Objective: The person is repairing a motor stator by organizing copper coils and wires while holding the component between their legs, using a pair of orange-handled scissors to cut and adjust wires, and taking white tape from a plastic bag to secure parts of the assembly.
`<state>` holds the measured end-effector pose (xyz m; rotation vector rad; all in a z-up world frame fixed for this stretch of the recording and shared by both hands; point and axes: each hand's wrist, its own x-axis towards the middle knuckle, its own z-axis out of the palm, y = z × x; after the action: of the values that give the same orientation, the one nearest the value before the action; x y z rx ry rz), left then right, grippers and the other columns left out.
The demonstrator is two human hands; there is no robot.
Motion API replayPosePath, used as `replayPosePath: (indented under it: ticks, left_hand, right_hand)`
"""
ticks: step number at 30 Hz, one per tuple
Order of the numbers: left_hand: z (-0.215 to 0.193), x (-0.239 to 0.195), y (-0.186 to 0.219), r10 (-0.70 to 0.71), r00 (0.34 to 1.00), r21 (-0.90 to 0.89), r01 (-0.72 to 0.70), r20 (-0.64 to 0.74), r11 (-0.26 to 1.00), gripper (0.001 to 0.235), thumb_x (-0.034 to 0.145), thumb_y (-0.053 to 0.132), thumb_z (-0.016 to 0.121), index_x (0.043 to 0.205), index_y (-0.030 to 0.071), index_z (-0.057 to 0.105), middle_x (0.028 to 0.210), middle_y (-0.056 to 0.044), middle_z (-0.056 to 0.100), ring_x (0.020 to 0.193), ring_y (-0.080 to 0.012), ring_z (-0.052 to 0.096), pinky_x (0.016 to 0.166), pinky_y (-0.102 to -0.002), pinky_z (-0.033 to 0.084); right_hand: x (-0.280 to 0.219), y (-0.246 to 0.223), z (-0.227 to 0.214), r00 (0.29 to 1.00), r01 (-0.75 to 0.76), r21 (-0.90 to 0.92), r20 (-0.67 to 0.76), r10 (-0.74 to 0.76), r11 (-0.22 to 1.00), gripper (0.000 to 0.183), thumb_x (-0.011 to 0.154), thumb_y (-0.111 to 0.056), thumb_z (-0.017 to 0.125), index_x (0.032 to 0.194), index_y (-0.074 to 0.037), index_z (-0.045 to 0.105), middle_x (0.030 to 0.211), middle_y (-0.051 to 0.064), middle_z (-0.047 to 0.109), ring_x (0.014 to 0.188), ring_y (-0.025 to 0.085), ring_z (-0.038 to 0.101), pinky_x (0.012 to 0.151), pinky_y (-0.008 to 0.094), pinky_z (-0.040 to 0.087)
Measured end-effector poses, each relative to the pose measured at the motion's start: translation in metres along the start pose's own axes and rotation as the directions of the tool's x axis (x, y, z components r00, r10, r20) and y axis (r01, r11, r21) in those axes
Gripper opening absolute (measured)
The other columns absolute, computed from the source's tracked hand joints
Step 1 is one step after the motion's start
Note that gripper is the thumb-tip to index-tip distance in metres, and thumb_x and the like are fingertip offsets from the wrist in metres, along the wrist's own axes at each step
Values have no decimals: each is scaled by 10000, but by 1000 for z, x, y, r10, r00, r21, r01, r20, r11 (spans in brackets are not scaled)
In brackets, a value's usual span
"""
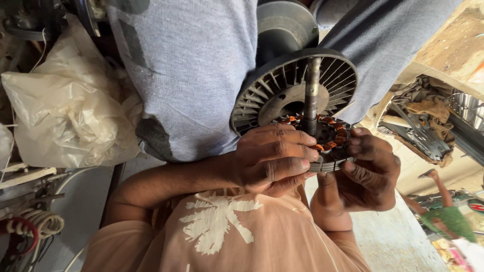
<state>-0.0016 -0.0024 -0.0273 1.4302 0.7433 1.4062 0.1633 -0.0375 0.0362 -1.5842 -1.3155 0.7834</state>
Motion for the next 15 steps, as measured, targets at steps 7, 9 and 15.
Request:
replayPosePath:
  ticks: [7,9,15]
  left_hand:
    - [2,0,4,-56,998,-34,56,-5,998,492,945,87,828,1284,60,471,1079,-128,718,1020,-287,730,854,-376,639]
    - [2,-1,4,-67,998,-54,66,-12,996,499,944,71,831,1283,54,465,1079,-134,717,1011,-277,722,850,-361,639]
    - [4,-7,3,-61,998,-82,61,-10,995,556,939,39,833,1325,-7,435,1111,-185,695,1031,-279,730,876,-354,655]
  right_hand:
    - [13,-5,6,1000,0,45,16,-1,999,323,860,-207,893,962,-61,624,1034,83,657,1014,221,645,950,417,591]
    - [11,-7,6,1000,7,-6,30,-7,1000,329,884,-205,886,961,-54,604,1038,91,652,1019,226,639,951,422,598]
    - [15,-6,6,995,89,-123,58,-82,988,322,883,-193,820,910,-35,541,983,128,633,993,252,628,918,458,608]
